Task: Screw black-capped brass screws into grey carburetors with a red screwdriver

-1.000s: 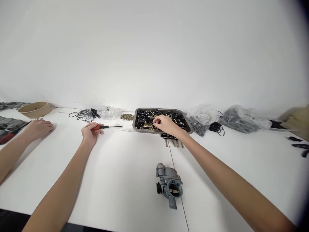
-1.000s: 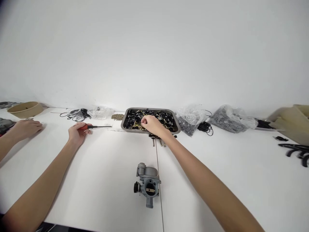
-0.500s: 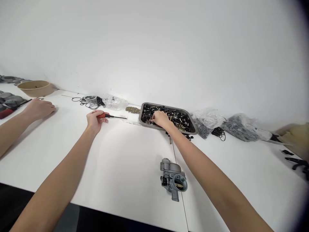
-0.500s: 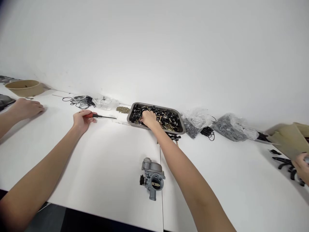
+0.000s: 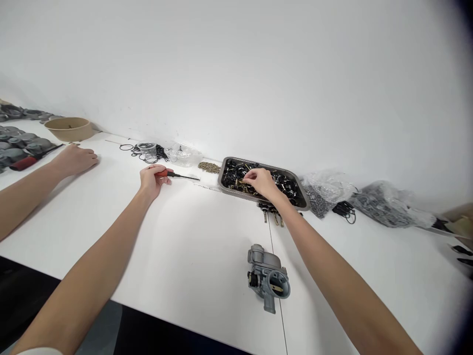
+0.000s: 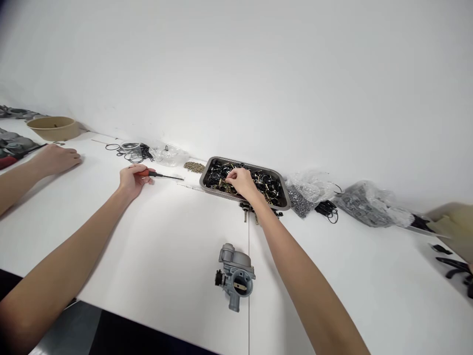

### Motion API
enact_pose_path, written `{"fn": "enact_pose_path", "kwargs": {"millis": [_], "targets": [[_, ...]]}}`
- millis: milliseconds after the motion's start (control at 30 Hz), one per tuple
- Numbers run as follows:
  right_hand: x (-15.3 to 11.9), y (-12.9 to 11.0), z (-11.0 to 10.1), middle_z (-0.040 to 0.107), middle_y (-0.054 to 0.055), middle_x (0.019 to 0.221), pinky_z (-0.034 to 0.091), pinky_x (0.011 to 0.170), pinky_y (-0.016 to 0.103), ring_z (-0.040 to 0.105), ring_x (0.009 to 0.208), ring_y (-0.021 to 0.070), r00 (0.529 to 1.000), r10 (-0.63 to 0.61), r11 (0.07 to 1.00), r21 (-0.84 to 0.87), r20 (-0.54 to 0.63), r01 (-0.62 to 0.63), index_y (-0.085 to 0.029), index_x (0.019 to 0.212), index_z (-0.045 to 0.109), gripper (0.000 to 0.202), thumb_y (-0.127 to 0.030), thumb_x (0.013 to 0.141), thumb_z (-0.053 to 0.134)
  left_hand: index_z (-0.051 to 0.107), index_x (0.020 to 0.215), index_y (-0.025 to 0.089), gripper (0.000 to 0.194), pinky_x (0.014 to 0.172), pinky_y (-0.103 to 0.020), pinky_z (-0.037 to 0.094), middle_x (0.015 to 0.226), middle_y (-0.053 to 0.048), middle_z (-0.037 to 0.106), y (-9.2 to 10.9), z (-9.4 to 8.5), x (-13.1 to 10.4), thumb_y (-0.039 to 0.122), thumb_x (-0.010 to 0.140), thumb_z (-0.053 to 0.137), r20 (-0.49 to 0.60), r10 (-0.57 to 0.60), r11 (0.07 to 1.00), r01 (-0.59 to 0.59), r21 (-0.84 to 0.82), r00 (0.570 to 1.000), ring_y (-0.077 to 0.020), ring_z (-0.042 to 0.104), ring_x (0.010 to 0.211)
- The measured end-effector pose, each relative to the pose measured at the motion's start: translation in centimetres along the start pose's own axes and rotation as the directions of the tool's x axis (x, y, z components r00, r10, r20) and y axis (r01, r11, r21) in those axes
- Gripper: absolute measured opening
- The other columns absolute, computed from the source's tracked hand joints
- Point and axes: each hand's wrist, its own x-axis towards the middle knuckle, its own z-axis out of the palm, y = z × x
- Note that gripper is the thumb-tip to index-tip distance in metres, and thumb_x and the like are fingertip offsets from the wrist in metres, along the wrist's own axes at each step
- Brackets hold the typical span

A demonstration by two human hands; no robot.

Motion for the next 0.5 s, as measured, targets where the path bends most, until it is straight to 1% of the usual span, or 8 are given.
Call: {"fn": "enact_pose_path", "kwargs": {"millis": [100, 167, 233, 300, 367, 400, 500], "targets": [[-1.6, -0.2, -1.5, 0.07, 0.007, 0.089, 0.049, 0.076, 0.026, 0.065, 0.083, 0.0154, 1.0, -0.026, 0.992, 0.121, -0.007, 0.027, -0.013, 0.088, 0.067, 0.012, -0.023, 0.085, 0.063, 0.052, 0.061, 0.014, 0.015, 0.04, -0.034, 0.046, 0.071, -0.016, 0.07, -0.1, -0.1, 0.1, 0.015, 0.057, 0.066, 0.008, 0.003, 1.0, -0.003, 0.009, 1.0, -0.0127, 0.045, 0.038], [-3.3, -0.4, -2.8, 0.069, 0.005, 0.082, 0.05, 0.07, 0.026, 0.065, 0.074, 0.0144, 0.998, -0.053, 0.979, 0.199, 0.031, 0.046, -0.013, 0.09, 0.065, 0.018, -0.03, 0.085, 0.064, 0.053, 0.061, 0.014, 0.014, 0.04, -0.034, 0.046, 0.071, -0.016, 0.07, -0.1, -0.2, 0.1, 0.015, 0.057, 0.066, 0.009, 0.005, 1.0, -0.006, 0.016, 1.0, -0.0128, 0.045, 0.038], [-5.4, -0.8, -4.3, 0.068, 0.004, 0.078, 0.051, 0.07, 0.027, 0.065, 0.07, 0.0143, 0.99, -0.107, 0.952, 0.296, 0.093, 0.075, -0.015, 0.09, 0.063, 0.022, -0.036, 0.083, 0.067, 0.053, 0.061, 0.013, 0.014, 0.04, -0.034, 0.046, 0.072, -0.016, 0.07, 0.0, -0.1, 0.1, 0.015, 0.057, 0.066, 0.009, 0.003, 1.0, -0.003, 0.023, 1.0, -0.0129, 0.045, 0.039], [-7.9, -1.3, -5.8, 0.067, 0.004, 0.075, 0.051, 0.069, 0.028, 0.065, 0.069, 0.0148, 0.968, -0.17, 0.926, 0.365, 0.187, 0.093, -0.016, 0.09, 0.064, 0.026, -0.04, 0.083, 0.069, 0.053, 0.061, 0.013, 0.014, 0.04, -0.035, 0.046, 0.071, -0.017, 0.07, 0.1, 0.0, 0.0, 0.015, 0.056, 0.066, 0.003, -0.006, 0.999, 0.005, 0.031, 1.0, -0.0131, 0.045, 0.039], [-10.7, -1.8, -7.1, 0.068, 0.005, 0.077, 0.05, 0.061, 0.027, 0.064, 0.068, 0.0154, 0.937, -0.178, 0.927, 0.371, 0.302, 0.057, -0.017, 0.092, 0.066, 0.028, -0.044, 0.083, 0.068, 0.052, 0.06, 0.014, 0.013, 0.039, -0.034, 0.046, 0.069, -0.016, 0.069, 0.3, 0.2, 0.0, 0.014, 0.056, 0.064, -0.007, -0.012, 0.999, 0.012, 0.043, 1.0, -0.0131, 0.044, 0.039], [-12.0, -2.1, -7.7, 0.068, 0.005, 0.078, 0.05, 0.06, 0.027, 0.064, 0.068, 0.0154, 0.919, -0.195, 0.924, 0.379, 0.344, 0.054, -0.018, 0.092, 0.067, 0.027, -0.043, 0.083, 0.069, 0.051, 0.06, 0.014, 0.013, 0.039, -0.034, 0.045, 0.068, -0.015, 0.068, 0.3, 0.3, 0.0, 0.013, 0.057, 0.064, -0.011, -0.014, 0.999, 0.014, 0.051, 1.0, -0.0131, 0.044, 0.039], [-15.3, -2.7, -8.9, 0.069, 0.005, 0.092, 0.054, 0.067, 0.027, 0.065, 0.077, 0.0153, 0.85, -0.317, 0.894, 0.431, 0.42, 0.12, -0.022, 0.093, 0.073, 0.017, -0.035, 0.089, 0.063, 0.05, 0.059, 0.015, 0.012, 0.04, -0.033, 0.046, 0.068, -0.013, 0.068, 0.6, 0.4, -0.1, 0.013, 0.059, 0.062, -0.004, -0.02, 0.996, 0.02, 0.084, 1.0, -0.0123, 0.044, 0.04]]}}
